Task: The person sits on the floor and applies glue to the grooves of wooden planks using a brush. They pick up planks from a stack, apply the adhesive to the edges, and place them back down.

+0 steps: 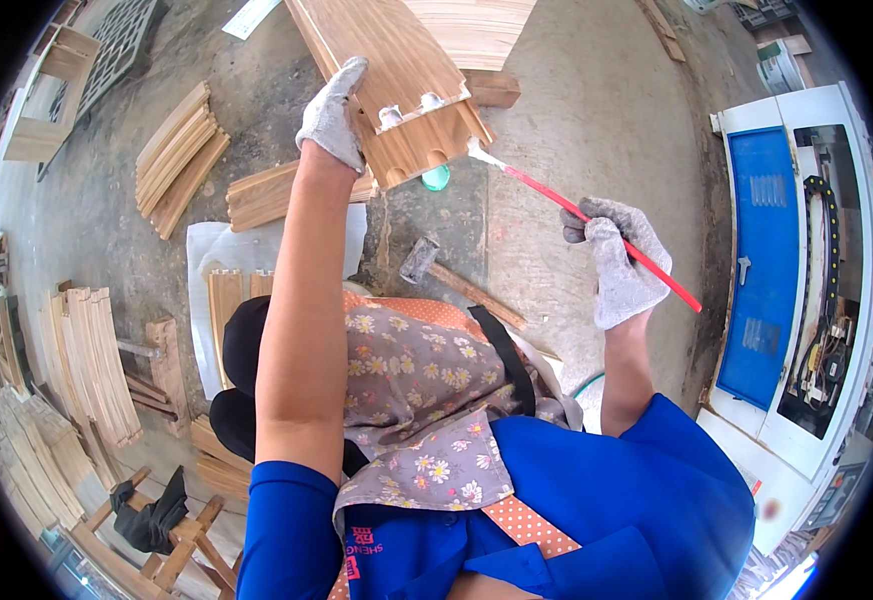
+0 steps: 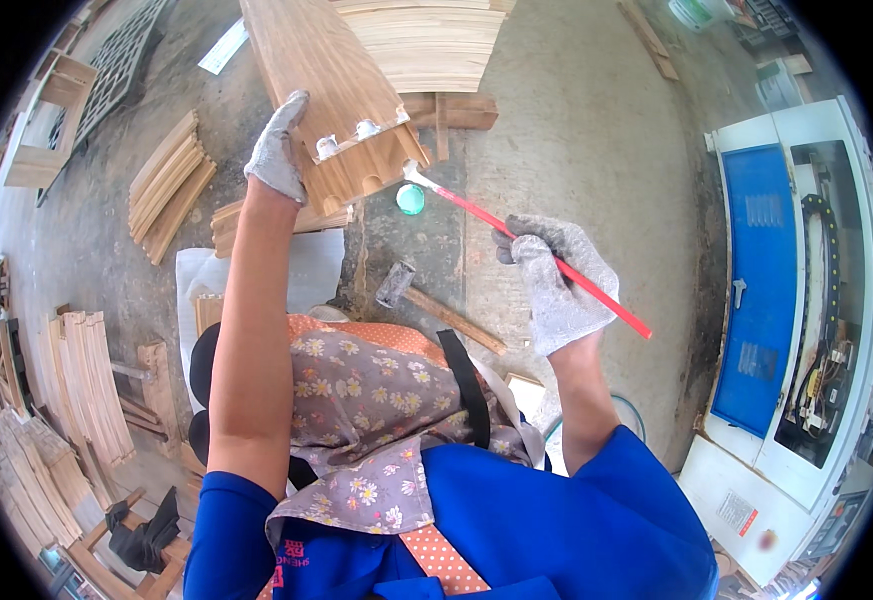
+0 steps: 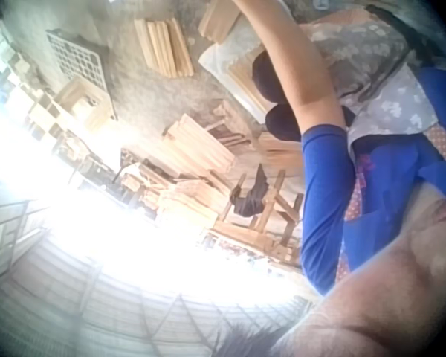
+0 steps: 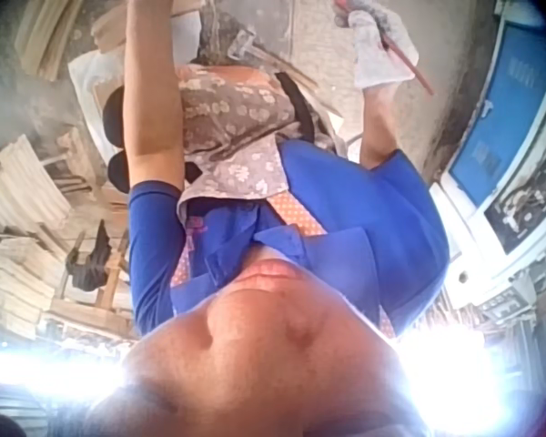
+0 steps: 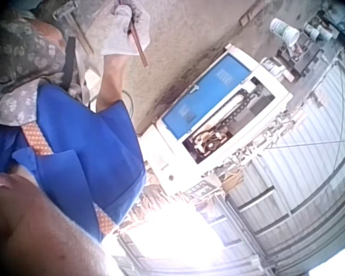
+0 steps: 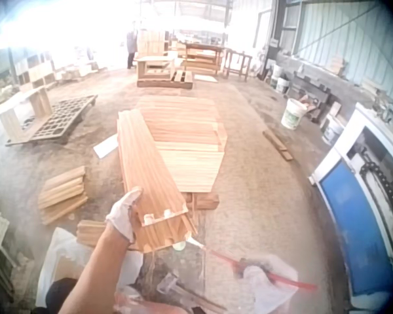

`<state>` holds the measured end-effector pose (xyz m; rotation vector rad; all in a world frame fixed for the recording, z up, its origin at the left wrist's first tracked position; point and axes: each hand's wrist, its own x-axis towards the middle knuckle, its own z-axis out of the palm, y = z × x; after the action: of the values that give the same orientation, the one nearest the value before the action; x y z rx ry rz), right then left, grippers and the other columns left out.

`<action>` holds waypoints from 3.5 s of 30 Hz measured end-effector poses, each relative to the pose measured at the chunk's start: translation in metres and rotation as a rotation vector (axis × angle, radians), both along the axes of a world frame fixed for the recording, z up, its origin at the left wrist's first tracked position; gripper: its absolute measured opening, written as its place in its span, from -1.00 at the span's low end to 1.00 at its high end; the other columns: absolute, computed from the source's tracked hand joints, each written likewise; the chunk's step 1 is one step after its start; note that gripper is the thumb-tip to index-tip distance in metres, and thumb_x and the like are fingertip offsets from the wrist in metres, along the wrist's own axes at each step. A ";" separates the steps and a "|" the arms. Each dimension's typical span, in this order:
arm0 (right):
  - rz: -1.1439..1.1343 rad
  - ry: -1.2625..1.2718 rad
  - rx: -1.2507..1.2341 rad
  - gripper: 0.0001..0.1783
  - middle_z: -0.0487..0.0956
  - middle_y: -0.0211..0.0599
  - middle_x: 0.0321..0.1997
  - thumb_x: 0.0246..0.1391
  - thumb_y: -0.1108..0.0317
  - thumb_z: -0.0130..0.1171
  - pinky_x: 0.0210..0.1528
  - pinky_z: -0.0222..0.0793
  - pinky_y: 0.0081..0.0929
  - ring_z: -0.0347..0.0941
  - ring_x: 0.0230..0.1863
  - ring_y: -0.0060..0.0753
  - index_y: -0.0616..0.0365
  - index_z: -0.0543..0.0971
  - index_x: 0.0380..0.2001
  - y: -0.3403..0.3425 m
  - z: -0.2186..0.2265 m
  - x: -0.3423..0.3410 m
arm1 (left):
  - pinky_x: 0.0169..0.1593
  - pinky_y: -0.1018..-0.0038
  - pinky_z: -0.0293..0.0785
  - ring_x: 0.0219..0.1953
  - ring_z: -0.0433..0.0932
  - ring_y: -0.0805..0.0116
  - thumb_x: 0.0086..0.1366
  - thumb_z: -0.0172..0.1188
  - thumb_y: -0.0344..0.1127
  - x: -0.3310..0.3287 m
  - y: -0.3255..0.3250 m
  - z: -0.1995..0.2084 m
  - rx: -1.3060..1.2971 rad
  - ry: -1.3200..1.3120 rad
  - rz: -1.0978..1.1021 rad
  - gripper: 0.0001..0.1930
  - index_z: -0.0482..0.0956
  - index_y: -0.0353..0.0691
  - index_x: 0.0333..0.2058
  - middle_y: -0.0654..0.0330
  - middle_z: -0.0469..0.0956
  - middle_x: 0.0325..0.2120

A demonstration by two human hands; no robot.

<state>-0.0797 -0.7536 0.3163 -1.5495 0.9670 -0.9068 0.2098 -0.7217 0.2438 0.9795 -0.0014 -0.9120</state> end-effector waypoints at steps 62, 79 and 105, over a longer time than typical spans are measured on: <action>0.429 0.145 -0.499 -0.75 0.55 -0.09 -0.27 -0.26 0.63 0.14 -0.22 0.43 -0.47 0.51 -0.23 -0.24 0.22 0.58 -0.38 0.035 0.010 0.015 | -0.11 0.18 0.44 -0.11 0.47 0.20 0.09 0.20 -0.19 -0.008 0.000 0.007 -0.023 0.018 -0.049 -0.50 0.33 -0.18 0.01 0.12 0.43 -0.09; 0.407 0.115 -0.318 -0.79 0.55 -0.09 -0.24 -0.21 0.60 0.17 -0.17 0.41 -0.50 0.50 -0.20 -0.21 0.19 0.60 -0.39 0.039 0.022 0.022 | -0.12 0.24 0.45 -0.13 0.47 0.22 0.08 0.22 -0.21 -0.010 -0.003 0.004 -0.026 0.044 -0.045 -0.52 0.34 -0.23 -0.04 0.12 0.45 -0.14; 0.036 -0.338 0.035 -0.84 0.52 -0.14 -0.55 0.01 0.46 -0.06 -0.46 0.45 -0.52 0.43 -0.60 -0.45 0.33 0.46 -0.38 -0.007 -0.002 -0.015 | -0.08 0.23 0.42 -0.12 0.45 0.21 0.10 0.19 -0.22 -0.010 0.002 0.011 -0.017 0.041 -0.048 -0.56 0.35 -0.19 -0.04 0.14 0.43 -0.14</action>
<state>-0.0944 -0.7611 0.3144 -1.3251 0.7065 -1.0789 0.2001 -0.7198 0.2548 0.9483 0.0015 -0.9746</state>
